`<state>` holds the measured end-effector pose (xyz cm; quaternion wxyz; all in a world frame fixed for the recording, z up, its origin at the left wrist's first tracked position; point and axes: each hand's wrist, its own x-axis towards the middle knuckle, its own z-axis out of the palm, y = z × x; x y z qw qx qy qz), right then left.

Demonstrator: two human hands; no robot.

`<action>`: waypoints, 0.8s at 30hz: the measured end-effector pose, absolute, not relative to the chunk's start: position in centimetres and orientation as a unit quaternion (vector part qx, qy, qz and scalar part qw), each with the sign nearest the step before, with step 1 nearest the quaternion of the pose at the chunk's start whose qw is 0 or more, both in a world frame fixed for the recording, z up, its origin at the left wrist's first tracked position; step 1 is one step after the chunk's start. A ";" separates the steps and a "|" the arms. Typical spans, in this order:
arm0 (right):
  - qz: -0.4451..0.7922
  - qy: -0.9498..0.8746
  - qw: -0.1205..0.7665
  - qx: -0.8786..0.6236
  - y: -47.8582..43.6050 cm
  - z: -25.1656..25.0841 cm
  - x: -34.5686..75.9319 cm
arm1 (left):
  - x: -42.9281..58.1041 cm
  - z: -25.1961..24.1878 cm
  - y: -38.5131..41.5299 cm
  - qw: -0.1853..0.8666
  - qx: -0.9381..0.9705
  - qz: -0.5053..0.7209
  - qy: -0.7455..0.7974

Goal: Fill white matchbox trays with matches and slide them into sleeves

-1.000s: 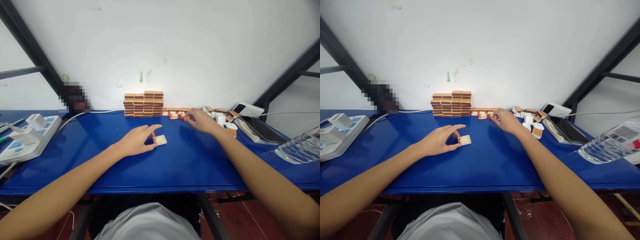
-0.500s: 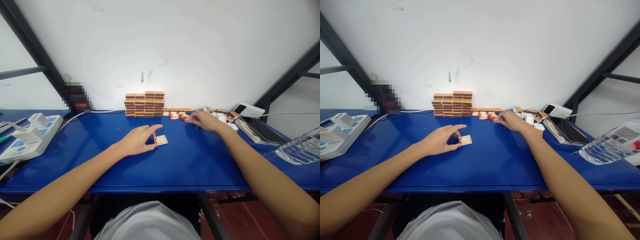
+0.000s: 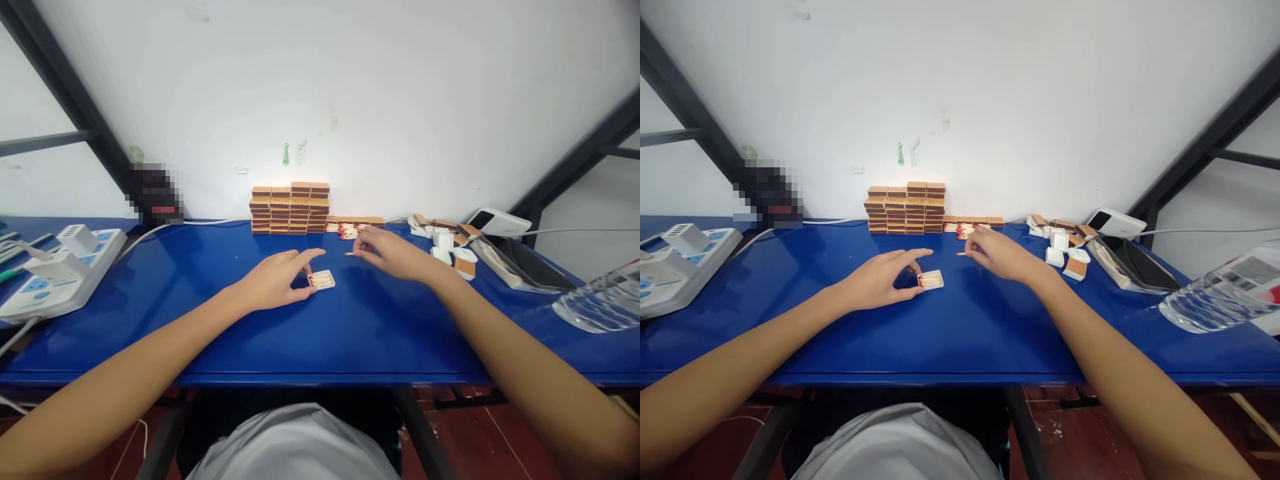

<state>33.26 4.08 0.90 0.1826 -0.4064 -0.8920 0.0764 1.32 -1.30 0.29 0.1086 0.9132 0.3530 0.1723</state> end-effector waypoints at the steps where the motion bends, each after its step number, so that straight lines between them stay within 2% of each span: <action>1: 0.077 -0.899 0.182 -0.390 3.2 1.1 32.1 | 1.3 0.3 -1.3 0.107 0.914 0.173 0.352; 6: 0.077 -0.921 0.162 -0.345 0.5 0.8 28.8 | 1.2 0.1 -1.2 0.096 0.914 0.167 0.357; 18: 0.002 -0.926 0.156 -0.343 -0.4 -0.3 26.6 | 1.3 0.3 -1.4 0.095 0.914 0.175 0.353; 24: 0.064 -0.920 0.196 -0.332 -0.2 -0.3 26.8 | 1.3 0.2 -1.4 0.095 0.913 0.169 0.359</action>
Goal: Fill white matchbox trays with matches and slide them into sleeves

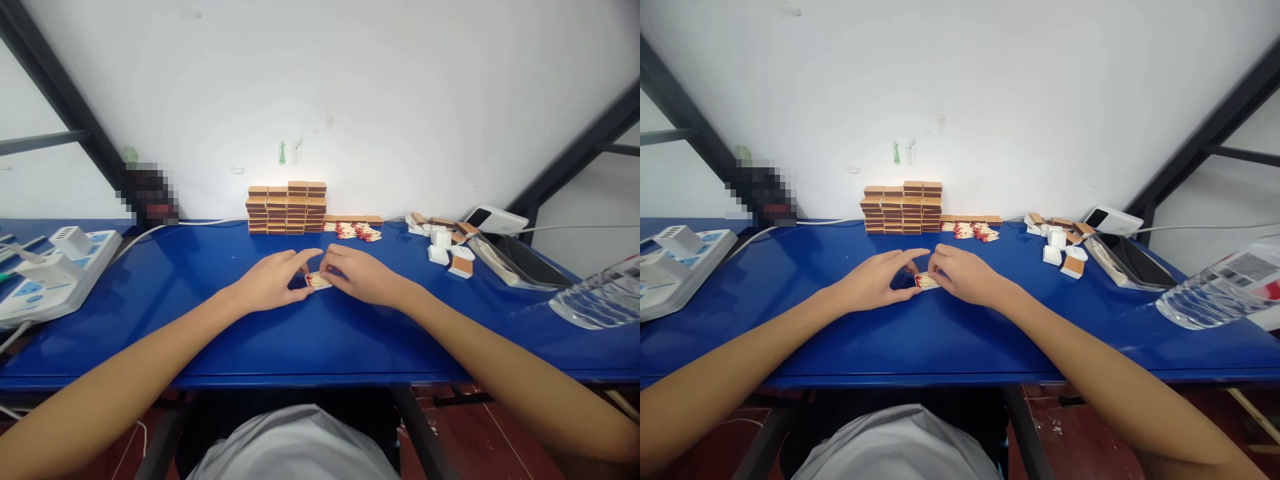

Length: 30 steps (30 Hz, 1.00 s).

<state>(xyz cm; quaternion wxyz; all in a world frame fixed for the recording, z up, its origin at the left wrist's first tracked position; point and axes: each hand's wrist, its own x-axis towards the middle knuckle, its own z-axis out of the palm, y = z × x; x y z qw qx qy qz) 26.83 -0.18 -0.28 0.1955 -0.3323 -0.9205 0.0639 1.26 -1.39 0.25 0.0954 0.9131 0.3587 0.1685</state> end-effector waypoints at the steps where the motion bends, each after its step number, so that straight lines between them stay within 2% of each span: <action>1: 0.082 -0.918 0.204 -0.331 0.1 -0.2 27.2 | 1.3 0.2 -1.4 0.096 0.913 0.168 0.359; 4: 0.086 -0.903 0.215 -0.362 1.9 0.2 29.2 | 1.3 0.2 -1.4 0.097 0.914 0.170 0.356; 10: -0.032 -0.834 0.158 -0.528 7.2 -0.2 36.7 | 1.2 0.3 -1.4 0.108 0.913 0.171 0.355; 15: -0.020 -0.839 0.150 -0.522 9.5 -1.2 39.9 | 1.2 0.4 -1.4 0.113 0.913 0.167 0.356; 30: 0.004 -0.838 0.155 -0.524 9.7 -1.8 39.7 | 1.2 0.4 -1.4 0.115 0.913 0.163 0.356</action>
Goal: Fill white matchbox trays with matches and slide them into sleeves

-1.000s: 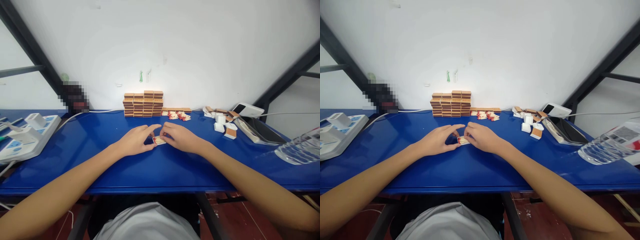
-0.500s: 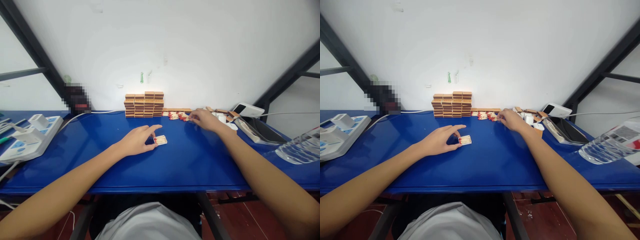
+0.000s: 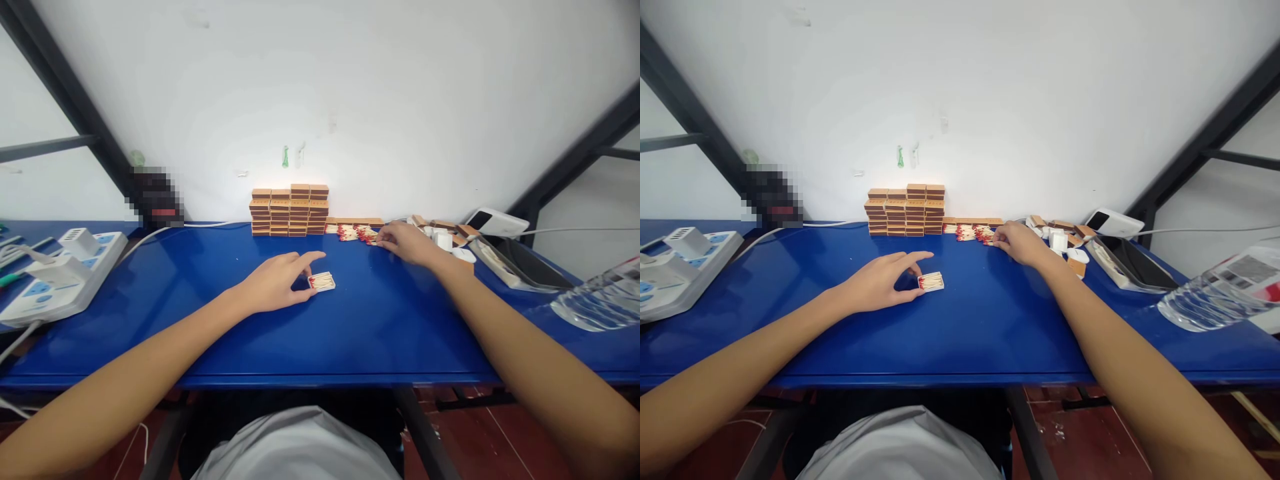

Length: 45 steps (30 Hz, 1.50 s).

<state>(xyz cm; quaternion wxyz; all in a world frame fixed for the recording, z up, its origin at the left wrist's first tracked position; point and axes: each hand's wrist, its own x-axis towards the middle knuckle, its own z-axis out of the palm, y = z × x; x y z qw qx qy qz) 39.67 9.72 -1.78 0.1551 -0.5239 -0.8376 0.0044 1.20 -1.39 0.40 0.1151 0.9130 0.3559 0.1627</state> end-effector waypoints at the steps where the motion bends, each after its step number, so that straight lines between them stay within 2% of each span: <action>1: 0.011 -0.838 0.154 -0.524 9.7 -1.7 39.6 | 1.2 0.4 -1.4 0.117 0.912 0.161 0.357; 13: 0.041 -0.844 0.156 -0.512 9.2 -1.3 39.1 | 1.1 0.3 -1.3 0.115 0.914 0.166 0.352; 20: 0.051 -0.830 0.124 -0.541 9.1 -1.3 38.9 | 1.2 0.3 -1.3 0.115 0.913 0.164 0.356; 27: 0.057 -0.832 0.140 -0.533 8.4 -0.7 38.6 | 1.1 0.3 -1.3 0.119 0.913 0.165 0.354; 34: 0.116 -0.870 0.208 -0.432 5.2 0.6 34.3 | 1.2 0.2 -1.3 0.114 0.913 0.175 0.350; 45: 0.078 -0.925 0.177 -0.328 -0.1 0.1 27.0 | 1.3 0.2 -1.5 0.100 0.915 0.172 0.352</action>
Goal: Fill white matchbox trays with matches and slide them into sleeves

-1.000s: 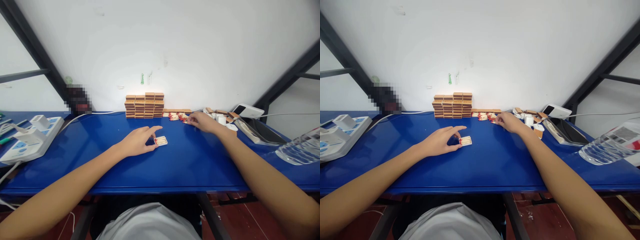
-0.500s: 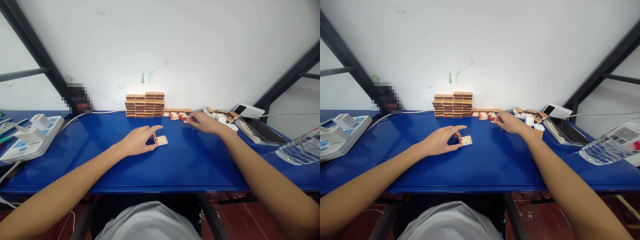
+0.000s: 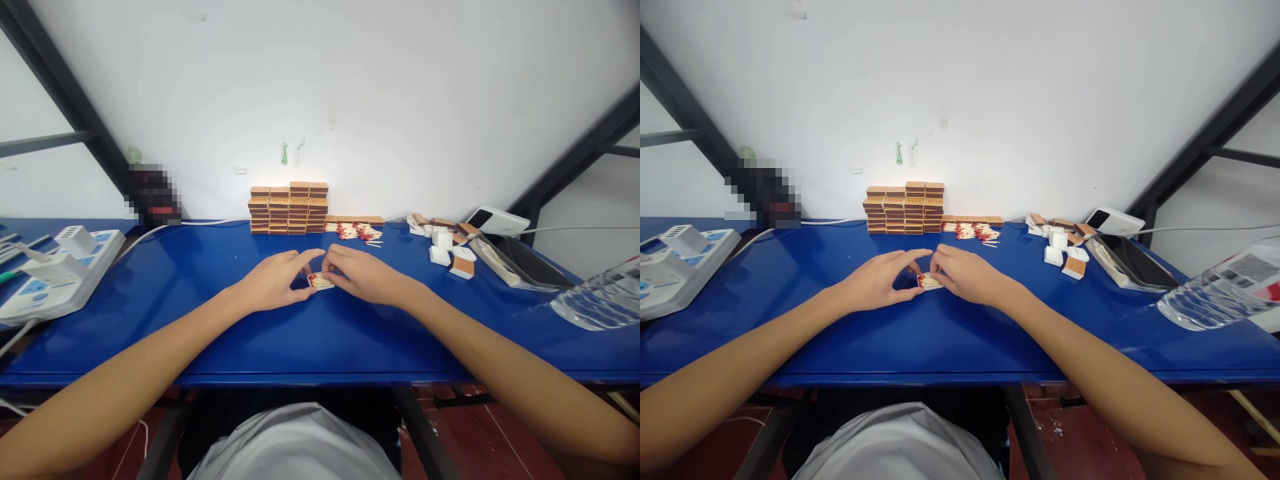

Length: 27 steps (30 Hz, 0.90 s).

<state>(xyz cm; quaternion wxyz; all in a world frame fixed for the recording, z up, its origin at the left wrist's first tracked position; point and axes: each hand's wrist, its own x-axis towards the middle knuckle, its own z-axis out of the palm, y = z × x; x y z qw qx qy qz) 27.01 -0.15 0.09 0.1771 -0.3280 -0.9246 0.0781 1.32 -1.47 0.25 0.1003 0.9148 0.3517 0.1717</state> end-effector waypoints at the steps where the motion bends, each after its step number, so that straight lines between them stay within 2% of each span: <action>1: 0.076 -0.927 0.174 -0.324 -0.2 0.0 27.0 | 1.3 0.2 -1.5 0.099 0.915 0.172 0.351; 27: 0.185 -0.905 0.159 -0.350 0.1 0.5 27.7 | 1.1 0.0 -1.2 0.099 0.916 0.172 0.348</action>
